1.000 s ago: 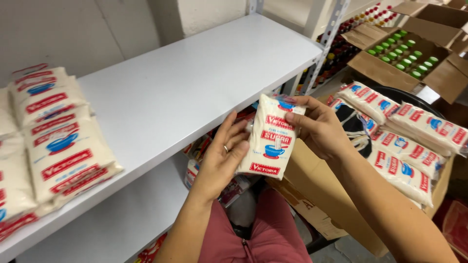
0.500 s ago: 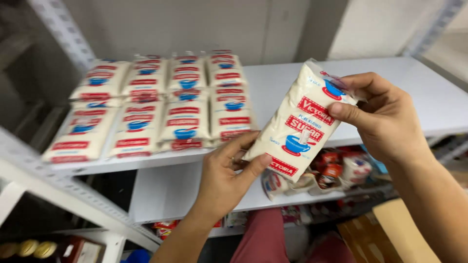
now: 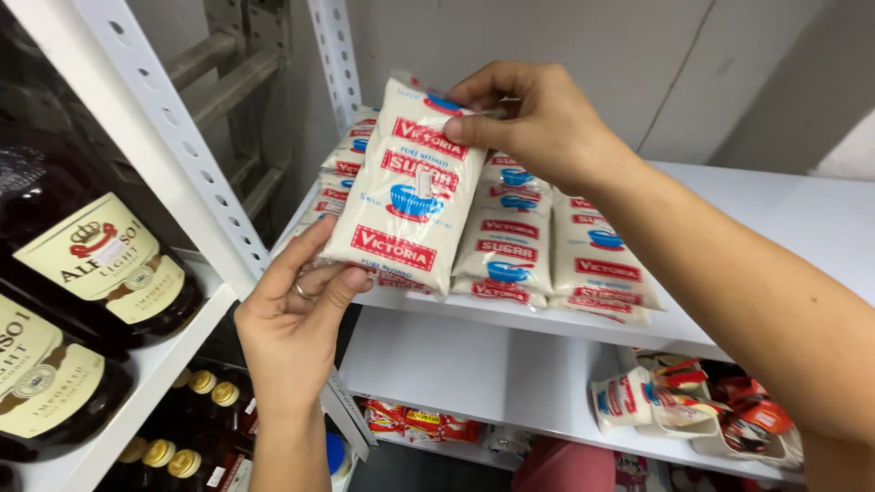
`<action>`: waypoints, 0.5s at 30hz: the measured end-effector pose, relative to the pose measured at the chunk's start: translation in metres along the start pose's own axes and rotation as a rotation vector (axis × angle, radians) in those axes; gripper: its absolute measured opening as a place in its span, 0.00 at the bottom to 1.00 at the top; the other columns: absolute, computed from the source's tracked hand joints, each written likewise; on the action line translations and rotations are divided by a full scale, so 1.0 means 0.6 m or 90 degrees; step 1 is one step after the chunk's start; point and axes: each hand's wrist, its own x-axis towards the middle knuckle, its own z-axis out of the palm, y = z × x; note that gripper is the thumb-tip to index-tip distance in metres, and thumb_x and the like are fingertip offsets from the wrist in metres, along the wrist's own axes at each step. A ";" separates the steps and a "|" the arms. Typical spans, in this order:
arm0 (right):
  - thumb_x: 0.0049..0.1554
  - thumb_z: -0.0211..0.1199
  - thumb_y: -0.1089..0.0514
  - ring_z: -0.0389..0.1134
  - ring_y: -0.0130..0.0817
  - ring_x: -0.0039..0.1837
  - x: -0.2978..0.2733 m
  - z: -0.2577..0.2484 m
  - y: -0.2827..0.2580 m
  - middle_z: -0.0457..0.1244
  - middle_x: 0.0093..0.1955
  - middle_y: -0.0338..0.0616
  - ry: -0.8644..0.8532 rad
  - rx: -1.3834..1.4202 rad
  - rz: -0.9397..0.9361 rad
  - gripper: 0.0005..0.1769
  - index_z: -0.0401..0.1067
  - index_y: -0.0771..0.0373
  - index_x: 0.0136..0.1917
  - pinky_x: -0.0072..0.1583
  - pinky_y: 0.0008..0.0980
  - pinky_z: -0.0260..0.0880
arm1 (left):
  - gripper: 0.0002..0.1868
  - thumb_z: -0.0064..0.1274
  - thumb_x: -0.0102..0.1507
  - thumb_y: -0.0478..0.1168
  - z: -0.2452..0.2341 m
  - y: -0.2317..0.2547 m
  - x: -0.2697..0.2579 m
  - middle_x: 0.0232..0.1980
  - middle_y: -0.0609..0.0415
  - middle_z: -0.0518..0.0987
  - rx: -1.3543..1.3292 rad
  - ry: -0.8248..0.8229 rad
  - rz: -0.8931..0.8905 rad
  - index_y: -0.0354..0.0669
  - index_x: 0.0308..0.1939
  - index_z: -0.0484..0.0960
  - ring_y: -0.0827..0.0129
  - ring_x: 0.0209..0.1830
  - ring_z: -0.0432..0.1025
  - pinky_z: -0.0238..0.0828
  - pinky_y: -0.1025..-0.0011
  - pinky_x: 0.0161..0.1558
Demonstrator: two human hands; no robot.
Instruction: The person takes packets of sugar from a cardboard box, wipes each one with a cloth, and places them on a white shelf. They repeat this process, arranging the packets in neat rows on the shelf.
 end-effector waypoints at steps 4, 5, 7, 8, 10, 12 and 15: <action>0.54 0.74 0.55 0.69 0.26 0.47 0.050 0.044 0.054 0.70 0.47 0.43 -0.054 -0.004 0.016 0.19 0.78 0.65 0.56 0.47 0.27 0.71 | 0.23 0.63 0.61 0.27 -0.017 -0.037 0.009 0.44 0.47 0.86 0.101 0.054 -0.012 0.31 0.61 0.81 0.75 0.39 0.80 0.79 0.78 0.45; 0.54 0.73 0.55 0.70 0.25 0.46 0.057 0.052 0.067 0.70 0.47 0.42 -0.088 0.001 0.025 0.18 0.78 0.65 0.56 0.46 0.27 0.73 | 0.22 0.64 0.60 0.28 -0.017 -0.041 0.011 0.42 0.49 0.86 0.146 0.054 -0.001 0.33 0.59 0.82 0.76 0.37 0.79 0.79 0.79 0.42; 0.54 0.72 0.56 0.70 0.25 0.46 0.067 0.064 0.087 0.71 0.46 0.42 -0.123 0.006 0.033 0.18 0.78 0.65 0.55 0.46 0.26 0.74 | 0.21 0.65 0.59 0.28 -0.016 -0.049 0.015 0.41 0.50 0.86 0.192 0.055 0.010 0.34 0.57 0.84 0.77 0.34 0.79 0.78 0.80 0.40; 0.53 0.72 0.55 0.71 0.27 0.45 0.069 0.070 0.093 0.71 0.45 0.42 -0.131 -0.013 0.077 0.18 0.79 0.65 0.55 0.45 0.28 0.73 | 0.20 0.66 0.58 0.29 -0.016 -0.054 0.018 0.40 0.51 0.86 0.240 0.051 0.026 0.36 0.56 0.85 0.78 0.32 0.78 0.77 0.80 0.36; 0.52 0.73 0.55 0.71 0.28 0.44 0.074 0.076 0.110 0.72 0.45 0.42 -0.140 -0.032 0.122 0.18 0.79 0.65 0.54 0.44 0.29 0.72 | 0.20 0.66 0.58 0.29 -0.015 -0.063 0.020 0.39 0.52 0.86 0.287 0.048 0.041 0.37 0.54 0.86 0.78 0.29 0.77 0.76 0.80 0.33; 0.52 0.74 0.53 0.72 0.30 0.47 0.078 0.079 0.132 0.73 0.46 0.44 -0.148 -0.094 0.087 0.19 0.80 0.64 0.54 0.50 0.29 0.73 | 0.19 0.67 0.57 0.30 -0.012 -0.071 0.021 0.38 0.53 0.86 0.359 0.034 0.057 0.38 0.53 0.87 0.79 0.24 0.75 0.73 0.80 0.28; 0.52 0.73 0.49 0.73 0.31 0.49 0.081 0.083 0.137 0.73 0.47 0.44 -0.148 -0.195 0.081 0.20 0.81 0.61 0.55 0.54 0.31 0.72 | 0.18 0.66 0.57 0.31 -0.010 -0.079 0.023 0.37 0.54 0.86 0.380 0.018 0.063 0.38 0.52 0.87 0.79 0.22 0.75 0.72 0.80 0.26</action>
